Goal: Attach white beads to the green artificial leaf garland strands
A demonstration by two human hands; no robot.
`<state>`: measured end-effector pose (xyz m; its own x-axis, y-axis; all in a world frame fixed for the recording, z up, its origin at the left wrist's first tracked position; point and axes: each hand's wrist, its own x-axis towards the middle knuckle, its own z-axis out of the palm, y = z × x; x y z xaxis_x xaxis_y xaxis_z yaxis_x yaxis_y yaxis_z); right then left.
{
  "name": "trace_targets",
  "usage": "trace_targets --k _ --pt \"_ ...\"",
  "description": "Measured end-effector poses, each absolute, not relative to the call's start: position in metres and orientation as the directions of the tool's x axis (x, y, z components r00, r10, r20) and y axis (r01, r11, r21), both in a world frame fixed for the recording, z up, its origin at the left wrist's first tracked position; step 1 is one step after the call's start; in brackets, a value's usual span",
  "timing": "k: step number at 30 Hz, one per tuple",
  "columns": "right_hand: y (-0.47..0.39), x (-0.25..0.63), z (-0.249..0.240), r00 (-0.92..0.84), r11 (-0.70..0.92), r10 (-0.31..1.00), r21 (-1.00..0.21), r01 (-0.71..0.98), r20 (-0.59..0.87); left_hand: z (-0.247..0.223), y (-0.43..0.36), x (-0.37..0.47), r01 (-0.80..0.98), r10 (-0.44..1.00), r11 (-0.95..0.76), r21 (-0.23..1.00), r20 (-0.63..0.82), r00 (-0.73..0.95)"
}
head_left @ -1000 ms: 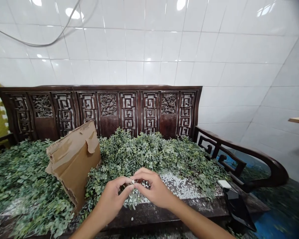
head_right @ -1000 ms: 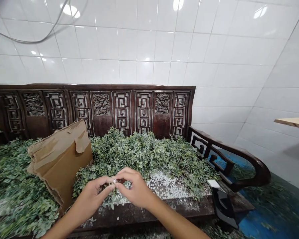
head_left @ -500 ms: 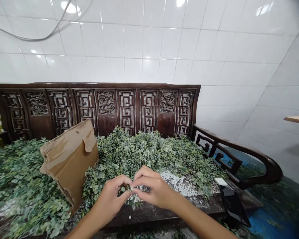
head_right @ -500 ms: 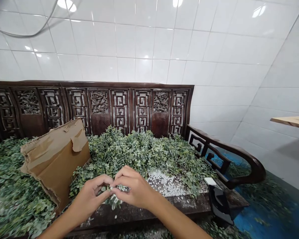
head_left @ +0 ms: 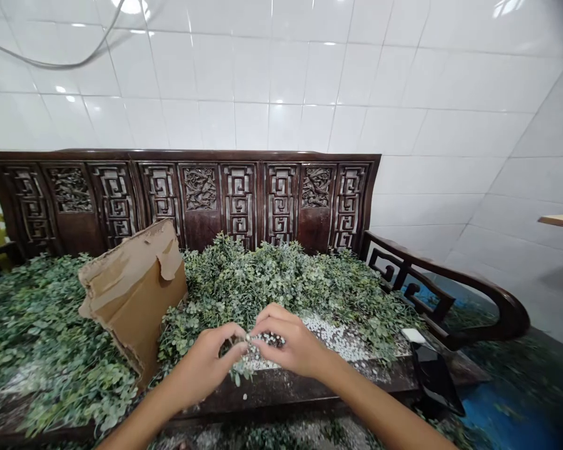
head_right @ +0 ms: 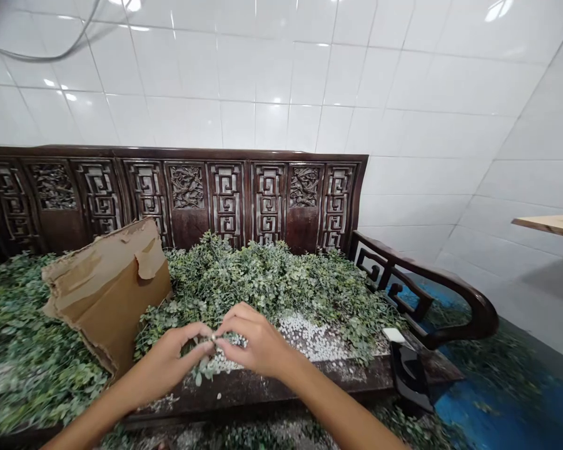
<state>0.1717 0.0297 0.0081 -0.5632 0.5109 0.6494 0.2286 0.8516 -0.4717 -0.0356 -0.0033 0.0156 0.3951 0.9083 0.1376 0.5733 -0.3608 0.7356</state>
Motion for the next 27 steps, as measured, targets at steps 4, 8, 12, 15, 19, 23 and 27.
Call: trace_targets --k 4,8,12,15,19,23,27 --pt "0.037 0.17 -0.019 -0.466 0.609 0.785 -0.646 0.461 0.407 0.007 0.005 -0.044 0.62 0.968 -0.204 0.757 0.06 0.246" --pt "0.037 0.165 -0.065 -0.603 0.513 0.795 -0.607 0.607 0.069 0.009 0.006 -0.046 0.544 0.986 0.059 0.837 -0.134 0.1" --pt "0.033 0.154 -0.102 -0.66 0.542 0.752 -0.564 0.623 -0.007 0.012 0.005 -0.049 0.493 0.983 0.05 0.869 -0.13 0.129" --pt "0.031 0.144 -0.121 -0.701 0.583 0.713 -0.535 0.612 -0.025 0.008 0.006 -0.053 0.499 0.992 0.0 0.867 -0.061 0.107" --pt "0.03 0.136 -0.14 -0.73 0.6 0.679 -0.518 0.609 -0.072 0.003 0.007 -0.054 0.465 0.995 0.036 0.884 -0.075 0.067" --pt "0.03 0.134 -0.147 -0.748 0.585 0.657 -0.565 0.582 -0.091 0.008 0.004 -0.054 0.435 0.991 0.033 0.9 -0.085 0.101" --pt "0.034 0.136 -0.14 -0.765 0.593 0.64 -0.587 0.551 -0.073 0.011 0.005 -0.054 0.493 0.996 0.016 0.87 -0.057 0.068"
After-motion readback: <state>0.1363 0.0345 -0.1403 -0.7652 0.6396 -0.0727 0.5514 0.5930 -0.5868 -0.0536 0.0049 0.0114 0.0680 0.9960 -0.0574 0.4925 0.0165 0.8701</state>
